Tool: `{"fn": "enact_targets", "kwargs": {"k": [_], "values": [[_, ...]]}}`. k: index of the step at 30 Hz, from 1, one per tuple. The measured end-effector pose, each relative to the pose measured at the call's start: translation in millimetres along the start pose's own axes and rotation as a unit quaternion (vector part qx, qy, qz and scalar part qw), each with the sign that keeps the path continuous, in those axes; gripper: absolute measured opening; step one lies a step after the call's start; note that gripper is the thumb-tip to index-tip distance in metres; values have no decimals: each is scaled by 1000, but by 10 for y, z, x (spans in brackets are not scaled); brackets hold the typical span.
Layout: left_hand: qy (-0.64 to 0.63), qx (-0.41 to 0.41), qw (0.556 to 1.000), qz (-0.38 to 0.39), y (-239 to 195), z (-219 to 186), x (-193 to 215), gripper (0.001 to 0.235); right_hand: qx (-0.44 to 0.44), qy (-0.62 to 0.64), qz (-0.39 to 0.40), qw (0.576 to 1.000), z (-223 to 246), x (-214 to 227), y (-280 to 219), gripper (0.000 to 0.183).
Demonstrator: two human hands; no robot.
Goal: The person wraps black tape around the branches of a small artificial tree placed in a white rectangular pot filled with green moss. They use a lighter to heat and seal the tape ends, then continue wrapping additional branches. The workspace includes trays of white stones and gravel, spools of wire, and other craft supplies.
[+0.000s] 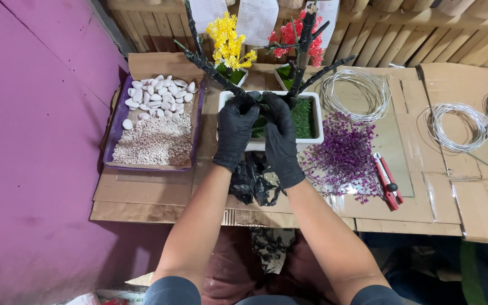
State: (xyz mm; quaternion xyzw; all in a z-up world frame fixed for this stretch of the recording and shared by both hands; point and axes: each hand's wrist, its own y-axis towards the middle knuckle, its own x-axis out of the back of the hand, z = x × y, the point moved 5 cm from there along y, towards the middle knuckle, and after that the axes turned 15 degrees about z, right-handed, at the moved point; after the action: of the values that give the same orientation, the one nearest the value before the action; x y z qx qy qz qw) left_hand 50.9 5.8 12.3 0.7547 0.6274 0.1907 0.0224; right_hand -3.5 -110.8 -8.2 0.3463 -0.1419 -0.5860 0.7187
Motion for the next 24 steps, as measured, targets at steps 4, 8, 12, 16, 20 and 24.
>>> {"fn": "enact_targets", "kwargs": {"k": [4,8,12,16,20,24], "values": [[-25,-19,999,15,5,65,32,29,-14,-24,1,1000,141,-89,120,59],[-96,-52,993,49,69,148,-1,30,-22,-32,22,999,-46,15,170,66],[-175,-58,976,117,90,158,25,35,-7,37,48,998,-240,108,156,73],[-117,-103,978,138,164,217,114,34,-40,79,44,995,-388,205,217,82],[-92,-156,972,151,406,509,75,31,-81,104,28,991,-690,450,250,87],[-59,-162,975,142,432,477,37,27,-116,116,8,986,-831,525,247,84]]}}
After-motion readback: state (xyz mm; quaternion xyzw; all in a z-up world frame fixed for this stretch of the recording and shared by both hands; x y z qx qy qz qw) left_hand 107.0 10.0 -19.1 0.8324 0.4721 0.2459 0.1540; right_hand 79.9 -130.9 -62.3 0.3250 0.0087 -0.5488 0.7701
